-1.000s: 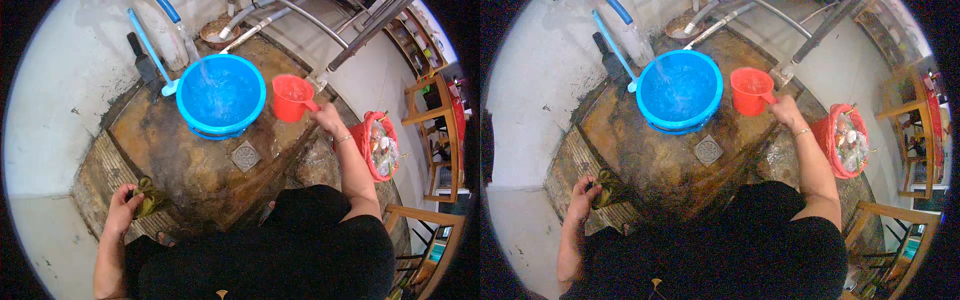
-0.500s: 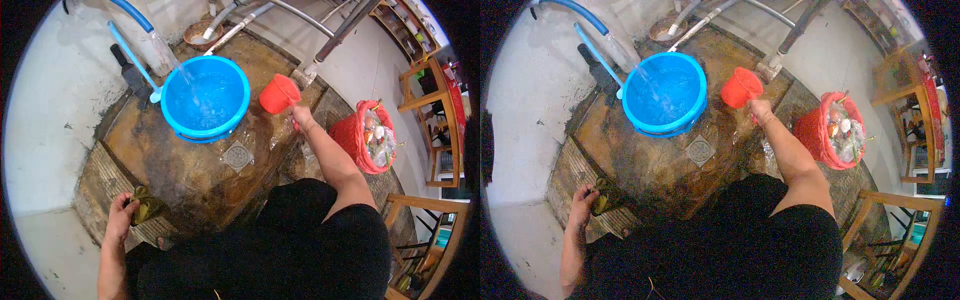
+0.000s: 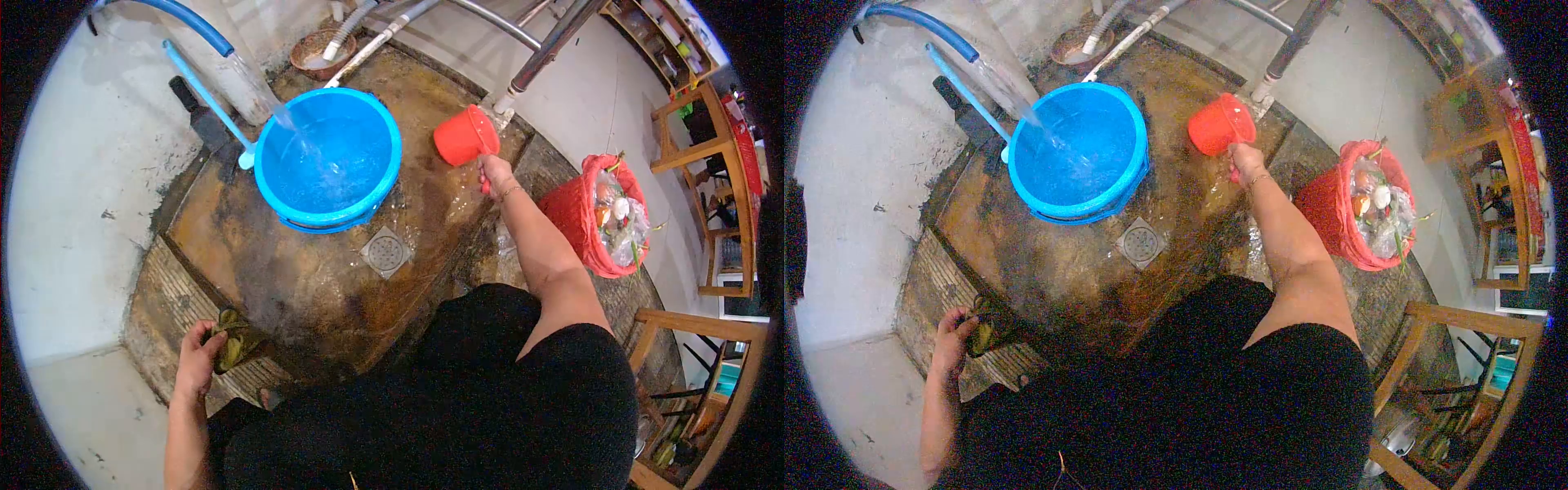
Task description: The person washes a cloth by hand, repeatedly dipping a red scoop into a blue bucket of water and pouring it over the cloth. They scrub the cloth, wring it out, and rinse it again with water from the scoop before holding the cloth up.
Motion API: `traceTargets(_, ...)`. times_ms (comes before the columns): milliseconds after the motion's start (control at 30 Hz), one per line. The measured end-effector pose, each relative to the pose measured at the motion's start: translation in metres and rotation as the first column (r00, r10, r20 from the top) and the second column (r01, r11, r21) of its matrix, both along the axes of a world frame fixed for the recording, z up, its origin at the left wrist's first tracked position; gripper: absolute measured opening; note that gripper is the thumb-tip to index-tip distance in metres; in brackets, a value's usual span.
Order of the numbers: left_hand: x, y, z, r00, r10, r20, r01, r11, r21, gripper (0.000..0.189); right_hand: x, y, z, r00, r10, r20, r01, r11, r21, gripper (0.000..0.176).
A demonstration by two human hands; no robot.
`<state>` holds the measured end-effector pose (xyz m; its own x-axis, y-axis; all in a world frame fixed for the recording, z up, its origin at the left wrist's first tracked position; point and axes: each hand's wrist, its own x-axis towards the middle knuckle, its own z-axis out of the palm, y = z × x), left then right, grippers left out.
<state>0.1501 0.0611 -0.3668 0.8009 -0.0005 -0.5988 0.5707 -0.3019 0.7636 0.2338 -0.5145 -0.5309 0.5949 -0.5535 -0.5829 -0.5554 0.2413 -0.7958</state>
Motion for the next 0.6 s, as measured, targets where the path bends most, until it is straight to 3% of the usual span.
traceTargets(133,0.003,0.010,-0.009,0.999,-0.037,0.020,0.036,0.998,0.050,0.013,-0.007,-0.018,-0.001,0.999,0.022,0.037,-0.024,0.997,0.074,0.014)
traceTargets(267,0.004,0.001,-0.002,1.000,-0.024,0.005,0.024,1.000,0.018,0.012,-0.012,-0.042,-0.007,0.998,0.040,-0.038,-0.040,0.999,0.001,0.014)
traceTargets(333,0.005,0.000,-0.002,0.999,-0.015,-0.037,0.015,1.000,-0.008,0.012,-0.017,-0.045,-0.002,0.998,0.063,0.007,-0.063,0.997,-0.041,0.013)
traceTargets(433,0.005,-0.016,0.010,0.999,0.039,-0.015,-0.037,0.993,0.110,0.011,-0.021,-0.049,0.001,0.998,0.047,-0.047,-0.042,0.993,0.113,0.015)
traceTargets(600,0.007,-0.003,-0.004,1.000,0.001,-0.006,0.000,0.999,0.037,0.012,-0.034,-0.041,0.005,0.988,0.153,-0.028,-0.136,0.936,0.326,0.021)
